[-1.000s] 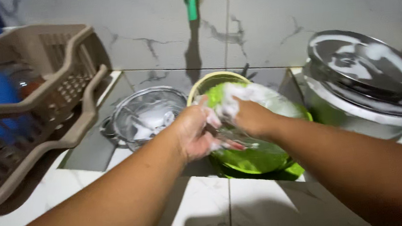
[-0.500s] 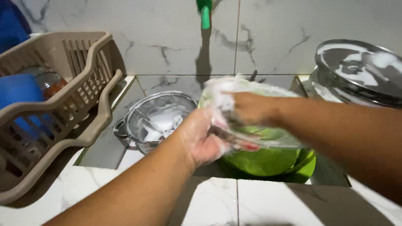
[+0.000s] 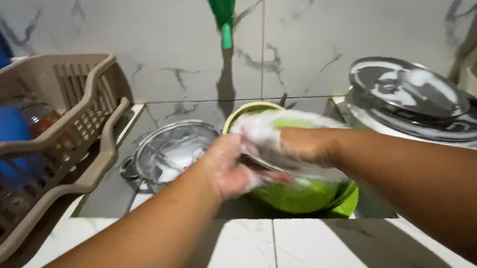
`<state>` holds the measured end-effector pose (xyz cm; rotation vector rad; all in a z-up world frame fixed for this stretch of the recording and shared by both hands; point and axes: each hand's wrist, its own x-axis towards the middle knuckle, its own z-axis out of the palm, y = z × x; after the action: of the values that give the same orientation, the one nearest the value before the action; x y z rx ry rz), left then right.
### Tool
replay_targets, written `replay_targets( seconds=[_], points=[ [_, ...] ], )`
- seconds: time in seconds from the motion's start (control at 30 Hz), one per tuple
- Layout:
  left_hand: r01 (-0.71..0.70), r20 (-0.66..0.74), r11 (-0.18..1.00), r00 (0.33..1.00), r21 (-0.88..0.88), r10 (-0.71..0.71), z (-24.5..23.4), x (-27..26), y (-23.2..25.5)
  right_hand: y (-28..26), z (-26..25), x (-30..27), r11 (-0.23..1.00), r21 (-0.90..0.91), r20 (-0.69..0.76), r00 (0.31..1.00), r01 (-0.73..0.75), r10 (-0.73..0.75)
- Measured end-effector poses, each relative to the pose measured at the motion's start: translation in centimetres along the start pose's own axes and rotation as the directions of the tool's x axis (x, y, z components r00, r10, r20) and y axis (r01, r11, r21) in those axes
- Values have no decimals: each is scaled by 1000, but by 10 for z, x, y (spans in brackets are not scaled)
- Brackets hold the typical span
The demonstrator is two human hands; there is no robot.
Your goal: The person washes dishes at a kitchen sink, scrubbing a stainless steel pot with a soapy sponge, then scrubbing green plates, a white plate, bowls, a plastic strainer, and cups, stacking the cleaned items on the counter.
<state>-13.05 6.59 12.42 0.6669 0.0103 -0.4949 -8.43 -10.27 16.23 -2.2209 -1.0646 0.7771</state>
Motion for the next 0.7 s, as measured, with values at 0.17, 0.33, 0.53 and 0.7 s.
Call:
replay_targets(
  seconds=[0.17, 0.33, 0.53, 0.7],
  points=[
    [34, -298, 999, 954, -27, -40, 21, 4, 56, -64, -29, -46, 956, -260, -159, 982, -138, 99],
    [48, -649, 974, 753, 219, 109, 50, -1, 79, -80, -75, -37, 704, 710, -411, 828, 28, 382],
    [-342, -390, 939, 861, 29, 326, 1, -3, 31, 12, -93, -4, 662, 721, -610, 642, 206, 465],
    [-570, -504, 821, 715, -18, 485, -13, 3, 30, 55, -38, 7, 832, 528, -794, 448, 172, 411]
  ],
)
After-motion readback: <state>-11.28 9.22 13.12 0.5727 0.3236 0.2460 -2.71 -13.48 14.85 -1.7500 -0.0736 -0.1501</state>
